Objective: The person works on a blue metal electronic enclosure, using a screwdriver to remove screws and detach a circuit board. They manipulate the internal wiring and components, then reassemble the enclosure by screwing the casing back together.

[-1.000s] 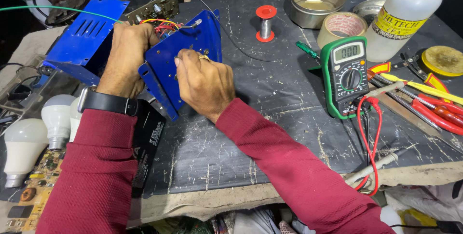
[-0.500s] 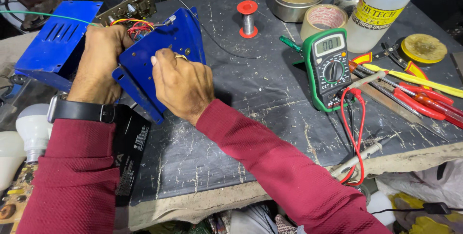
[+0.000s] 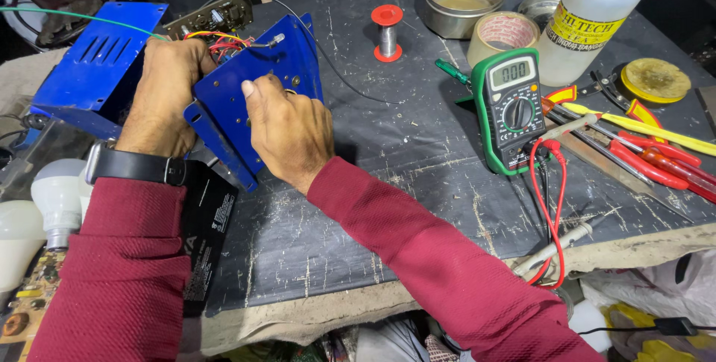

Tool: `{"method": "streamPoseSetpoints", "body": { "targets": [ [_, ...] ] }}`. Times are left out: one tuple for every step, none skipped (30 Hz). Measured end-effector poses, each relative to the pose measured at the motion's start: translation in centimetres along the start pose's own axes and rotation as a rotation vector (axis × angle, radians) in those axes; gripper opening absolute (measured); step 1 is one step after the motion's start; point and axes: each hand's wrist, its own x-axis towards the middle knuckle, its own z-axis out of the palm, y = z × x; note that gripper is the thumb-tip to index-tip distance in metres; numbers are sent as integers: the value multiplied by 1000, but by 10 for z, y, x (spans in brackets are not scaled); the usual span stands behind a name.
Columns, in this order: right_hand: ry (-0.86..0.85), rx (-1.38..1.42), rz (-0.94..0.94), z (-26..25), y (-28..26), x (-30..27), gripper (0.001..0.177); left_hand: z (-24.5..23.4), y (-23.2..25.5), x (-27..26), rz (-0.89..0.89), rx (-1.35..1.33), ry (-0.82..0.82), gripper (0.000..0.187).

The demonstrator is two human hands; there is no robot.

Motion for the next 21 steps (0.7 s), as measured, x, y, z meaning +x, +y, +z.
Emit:
{"method": "streamPoseSetpoints", "body": {
  "targets": [
    [-20, 16, 35, -1, 1, 1, 30, -1, 1, 1, 7, 16, 4, 8],
    [-42, 33, 71, -3, 2, 2, 34, -2, 1, 0, 10, 33, 6, 9],
    [-64, 50, 108, -4, 3, 3, 38, -3, 1, -1, 31, 86, 1, 7],
    [-45, 50, 100, -7, 4, 3, 36, -4, 1, -2, 51, 139, -3, 5],
    [-26, 49, 93, -9, 5, 4, 33, -5, 1, -3, 71, 192, -7, 3],
    [-7, 48, 84, -12, 5, 3, 31, -6, 0, -4, 97, 226, 7, 3],
    [13, 108, 51, -15, 4, 2, 25, -6, -2, -5, 123, 260, 21, 6],
    [37, 165, 17, -17, 4, 2, 19, -6, -3, -5, 153, 294, 34, 10],
    [61, 223, -17, -20, 2, 3, 14, -5, -5, -5, 181, 318, 43, 11],
    [63, 220, -26, -20, 1, 2, 12, -4, -6, -5, 209, 342, 51, 12],
    [64, 217, -35, -21, -2, 2, 10, -3, -7, -5, 237, 366, 60, 13],
    [64, 215, -44, -21, -3, 1, 8, -3, -8, -5, 218, 353, 57, 13],
    [66, 192, -71, -21, -3, 2, 7, -3, -9, -5, 198, 340, 55, 13],
    [68, 169, -96, -21, -4, 1, 7, -3, -9, -5, 177, 327, 50, 13],
    [69, 145, -121, -21, -4, 1, 6, -4, -9, -5, 189, 343, 43, 12],
    [74, 117, -137, -20, -4, 1, 6, -4, -8, -4, 203, 358, 36, 12],
    [78, 89, -153, -20, -4, 1, 6, -5, -7, -4, 217, 372, 29, 12],
    [80, 62, -168, -19, -3, 1, 6, -5, -7, -4, 185, 354, 17, 12],
    [88, 51, -195, -19, -2, 0, 6, -5, -7, -4, 153, 336, 6, 11],
    [96, 42, -223, -18, -2, 0, 6, -5, -7, -5, 121, 319, -5, 11],
    [103, 33, -251, -18, -1, 0, 6, -5, -8, -5, 169, 315, 14, 11]
  ]
}}
